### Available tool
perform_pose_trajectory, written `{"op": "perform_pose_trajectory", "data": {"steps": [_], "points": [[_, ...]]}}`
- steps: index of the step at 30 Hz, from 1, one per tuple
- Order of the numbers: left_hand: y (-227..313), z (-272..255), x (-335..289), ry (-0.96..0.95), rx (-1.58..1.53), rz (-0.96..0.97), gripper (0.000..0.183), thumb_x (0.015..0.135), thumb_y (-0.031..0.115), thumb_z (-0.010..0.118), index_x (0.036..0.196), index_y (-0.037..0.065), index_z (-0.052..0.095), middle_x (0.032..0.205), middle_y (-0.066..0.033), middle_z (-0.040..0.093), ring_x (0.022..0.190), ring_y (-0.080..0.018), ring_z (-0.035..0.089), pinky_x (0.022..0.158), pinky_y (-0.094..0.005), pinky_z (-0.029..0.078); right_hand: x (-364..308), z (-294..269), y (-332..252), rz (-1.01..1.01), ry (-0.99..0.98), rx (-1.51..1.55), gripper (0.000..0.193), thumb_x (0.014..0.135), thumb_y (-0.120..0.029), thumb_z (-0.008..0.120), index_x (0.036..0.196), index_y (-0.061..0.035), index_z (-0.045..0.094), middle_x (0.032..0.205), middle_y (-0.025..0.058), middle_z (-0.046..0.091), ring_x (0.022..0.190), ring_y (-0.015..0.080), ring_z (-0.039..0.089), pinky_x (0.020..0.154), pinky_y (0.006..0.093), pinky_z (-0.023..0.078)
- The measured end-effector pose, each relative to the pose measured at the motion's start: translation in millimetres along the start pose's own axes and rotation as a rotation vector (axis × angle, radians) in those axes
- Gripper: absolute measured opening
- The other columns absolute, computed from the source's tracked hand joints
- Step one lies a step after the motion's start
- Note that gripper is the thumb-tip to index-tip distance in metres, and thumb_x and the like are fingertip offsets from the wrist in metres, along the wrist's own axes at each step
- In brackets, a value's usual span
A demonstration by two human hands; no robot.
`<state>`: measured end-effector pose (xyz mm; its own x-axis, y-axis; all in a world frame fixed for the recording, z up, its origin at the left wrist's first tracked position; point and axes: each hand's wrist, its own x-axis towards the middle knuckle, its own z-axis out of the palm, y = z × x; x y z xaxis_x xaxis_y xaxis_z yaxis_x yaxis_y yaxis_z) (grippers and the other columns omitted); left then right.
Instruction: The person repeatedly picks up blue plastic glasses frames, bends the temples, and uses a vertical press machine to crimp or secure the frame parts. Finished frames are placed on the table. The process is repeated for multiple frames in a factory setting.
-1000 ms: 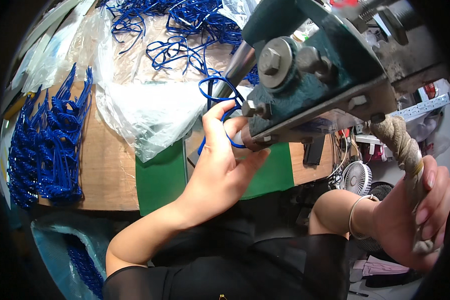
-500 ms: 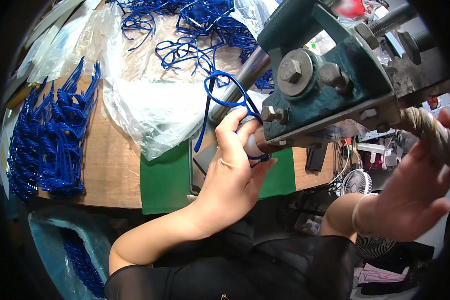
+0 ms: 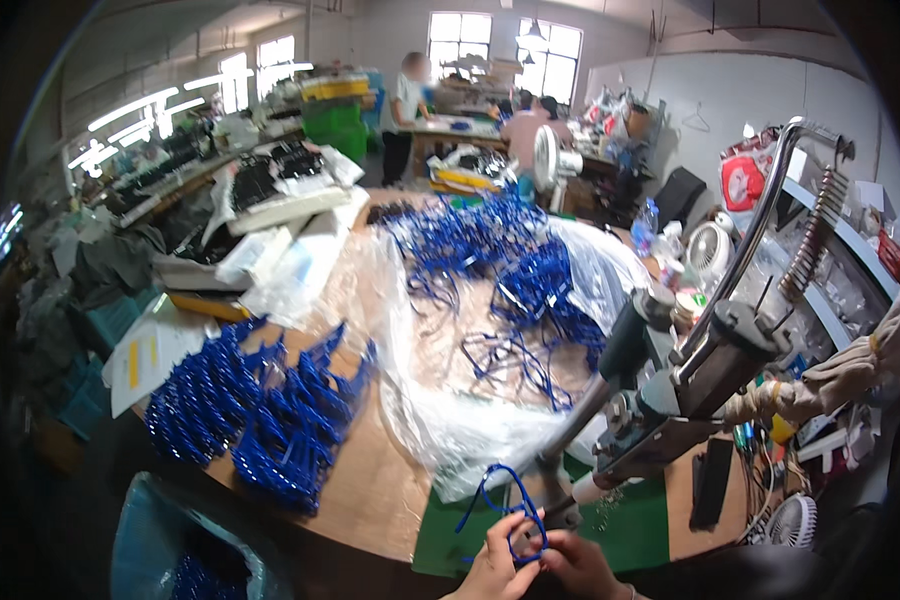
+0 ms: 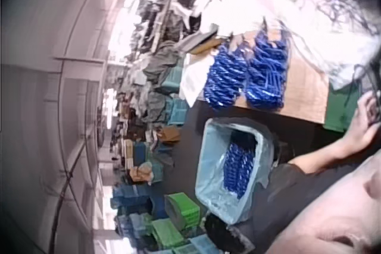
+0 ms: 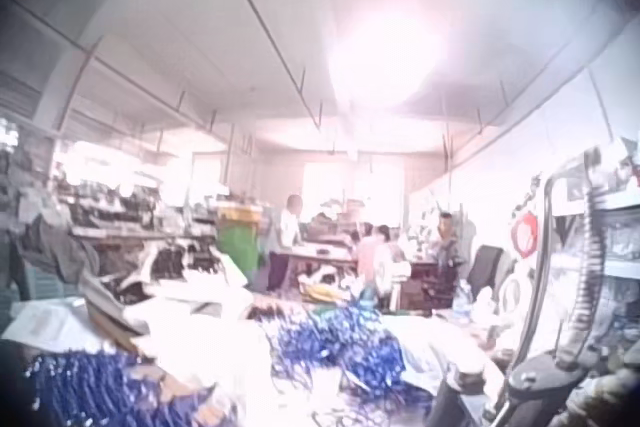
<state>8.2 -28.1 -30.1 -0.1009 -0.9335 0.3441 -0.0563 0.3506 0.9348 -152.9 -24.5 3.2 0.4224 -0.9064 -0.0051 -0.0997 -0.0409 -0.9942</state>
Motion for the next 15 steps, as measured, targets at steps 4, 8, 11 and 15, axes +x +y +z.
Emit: {"op": "perform_pose_trajectory", "data": {"steps": [4,8,11,15], "points": [[-19,-5,-21,-0.087,-0.010,-0.096,0.071,0.075,0.012,0.059,0.129,0.004,0.015,0.120,-0.0231,0.044,0.111,-0.0321,0.047,0.090,-0.0358,0.041,10,34,14,-0.039,-0.025,0.250,0.013,0.085,-0.009,0.050,0.094,0.0004,0.055,0.092,0.0073,0.056,0.084,0.0135,0.053,0.074,0.0236,0.043],[-2,5,-37,-0.021,-0.250,-0.191,0.063,0.078,0.005,0.060,0.126,0.009,0.019,0.121,-0.0216,0.042,0.107,-0.0259,0.049,0.087,-0.0356,0.042,8,59,27,-0.078,-0.010,0.409,0.013,0.087,-0.011,0.048,0.093,-0.0007,0.054,0.091,0.0053,0.055,0.083,0.0114,0.051,0.073,0.0225,0.041],[8,0,-43,-0.011,-0.439,-0.103,0.058,0.082,0.010,0.058,0.124,0.007,0.019,0.117,-0.0211,0.046,0.106,-0.0264,0.049,0.087,-0.0355,0.042,2,72,22,-0.091,-0.007,0.491,0.014,0.088,-0.013,0.046,0.092,-0.0015,0.054,0.090,0.0039,0.054,0.082,0.0099,0.049,0.073,0.0218,0.039],[-31,-27,-42,-0.198,-1.364,-0.587,0.059,0.078,0.000,0.060,0.120,0.009,0.020,0.116,-0.0211,0.047,0.110,-0.0256,0.046,0.088,-0.0370,0.042,-8,78,23,-0.070,-0.030,0.554,0.015,0.090,-0.015,0.043,0.091,-0.0026,0.053,0.088,0.0019,0.053,0.081,0.0079,0.047,0.072,0.0207,0.038]]}}
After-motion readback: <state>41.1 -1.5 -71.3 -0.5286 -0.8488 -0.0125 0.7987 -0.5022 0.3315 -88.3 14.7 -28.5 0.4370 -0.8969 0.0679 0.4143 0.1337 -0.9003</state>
